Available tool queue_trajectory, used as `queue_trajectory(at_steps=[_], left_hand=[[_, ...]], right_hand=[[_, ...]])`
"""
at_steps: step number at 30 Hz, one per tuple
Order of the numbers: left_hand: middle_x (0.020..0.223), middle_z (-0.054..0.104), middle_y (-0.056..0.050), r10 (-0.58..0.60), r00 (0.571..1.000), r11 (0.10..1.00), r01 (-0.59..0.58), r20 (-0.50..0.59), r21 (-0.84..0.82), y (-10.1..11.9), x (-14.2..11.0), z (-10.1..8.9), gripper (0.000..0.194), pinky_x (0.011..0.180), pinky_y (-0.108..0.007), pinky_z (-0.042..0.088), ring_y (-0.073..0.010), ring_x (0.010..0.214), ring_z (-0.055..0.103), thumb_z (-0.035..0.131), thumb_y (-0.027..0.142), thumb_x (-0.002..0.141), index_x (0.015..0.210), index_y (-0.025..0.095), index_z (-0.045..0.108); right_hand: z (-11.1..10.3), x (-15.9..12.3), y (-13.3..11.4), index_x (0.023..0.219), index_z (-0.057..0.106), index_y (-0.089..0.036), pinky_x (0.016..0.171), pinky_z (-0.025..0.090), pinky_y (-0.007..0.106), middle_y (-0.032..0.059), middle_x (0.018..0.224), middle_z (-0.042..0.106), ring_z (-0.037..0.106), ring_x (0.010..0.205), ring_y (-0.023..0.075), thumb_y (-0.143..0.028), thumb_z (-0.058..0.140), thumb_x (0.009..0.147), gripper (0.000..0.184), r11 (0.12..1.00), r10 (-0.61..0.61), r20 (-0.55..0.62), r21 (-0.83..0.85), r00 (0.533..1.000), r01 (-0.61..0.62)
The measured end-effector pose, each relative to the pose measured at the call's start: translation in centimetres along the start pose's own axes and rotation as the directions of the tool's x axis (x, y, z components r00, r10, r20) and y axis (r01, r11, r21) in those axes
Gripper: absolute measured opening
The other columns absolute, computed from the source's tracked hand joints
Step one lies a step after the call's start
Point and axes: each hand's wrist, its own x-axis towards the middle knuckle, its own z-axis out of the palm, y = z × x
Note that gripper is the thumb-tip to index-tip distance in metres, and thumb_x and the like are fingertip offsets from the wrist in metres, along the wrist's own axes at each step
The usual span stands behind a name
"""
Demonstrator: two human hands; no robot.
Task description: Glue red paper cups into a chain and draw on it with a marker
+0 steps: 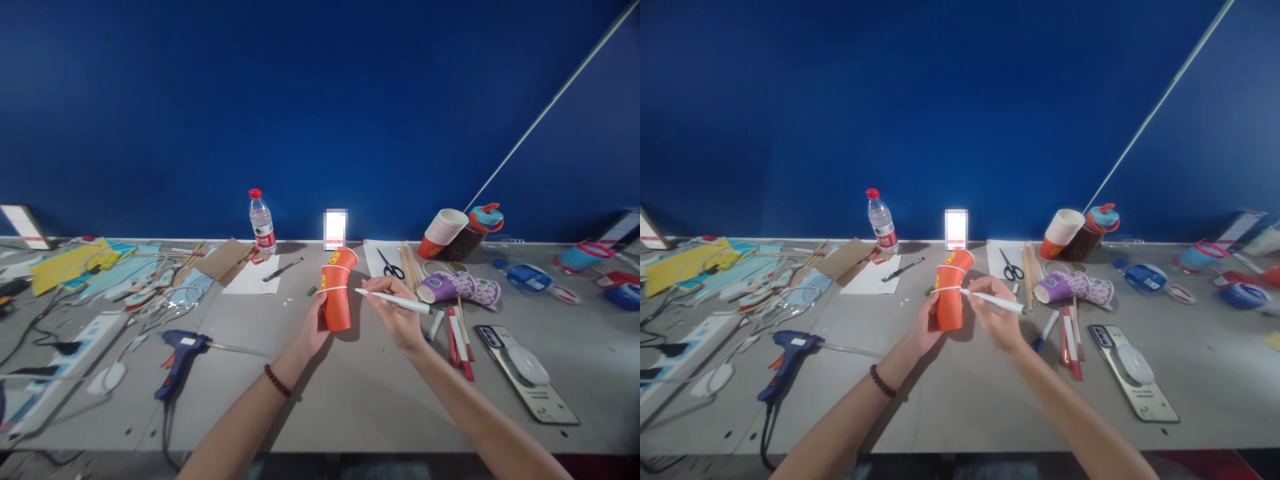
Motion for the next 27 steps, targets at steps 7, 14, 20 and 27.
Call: queue_trajectory(at_steps=[7,14,20,27], left_hand=[[0.084,0.07,-0.005,0.037,0.999,0.998,-0.037,0.011,0.048,0.0,-0.4,0.5,0.035,0.073,-0.03,0.048,-0.0186,0.077,0.064,0.072,0.043,0.072,0.093,0.015,0.067],[0.081,0.07,-0.004,0.048,0.998,0.998,-0.049,0.034,0.049,-0.4,0.0,0.2,0.034,0.072,-0.028,0.048,-0.0167,0.074,0.063,0.073,0.043,0.072,0.09,0.015,0.066],[0.078,0.069,-0.003,0.05,0.999,0.996,-0.05,0.008,0.068,-0.5,-0.1,0.1,0.034,0.068,-0.027,0.047,-0.016,0.071,0.063,0.073,0.044,0.071,0.09,0.017,0.064],[0.081,0.068,-0.003,0.053,0.998,0.995,-0.054,0.016,0.085,-0.4,-0.3,0.2,0.038,0.07,-0.028,0.049,-0.017,0.074,0.064,0.073,0.046,0.071,0.094,0.017,0.062]], right_hand=[[1.7,-3.5,3.6,0.075,0.062,-0.02,0.047,0.041,0.023,-0.001,0.062,0.06,0.051,0.054,0.0127,-0.039,0.066,0.08,0.02,0.971,0.225,-0.14,-0.046,0.964,-0.234],[2.5,-4.7,4.8,0.084,0.066,-0.019,0.054,0.048,0.025,0.0029,0.072,0.067,0.059,0.061,0.0153,-0.04,0.064,0.082,0.021,0.968,0.222,-0.116,-0.095,0.968,-0.233],[2.5,-5.3,5.3,0.087,0.066,-0.02,0.058,0.051,0.027,0.0036,0.078,0.07,0.063,0.063,0.0165,-0.035,0.064,0.083,0.016,0.964,0.146,-0.083,-0.213,0.986,-0.161],[2.8,-5.5,5.2,0.084,0.065,-0.023,0.068,0.052,0.032,0.0038,0.082,0.069,0.065,0.072,0.019,-0.027,0.061,0.083,0.006,0.95,-0.009,-0.066,-0.313,0.998,-0.012]])
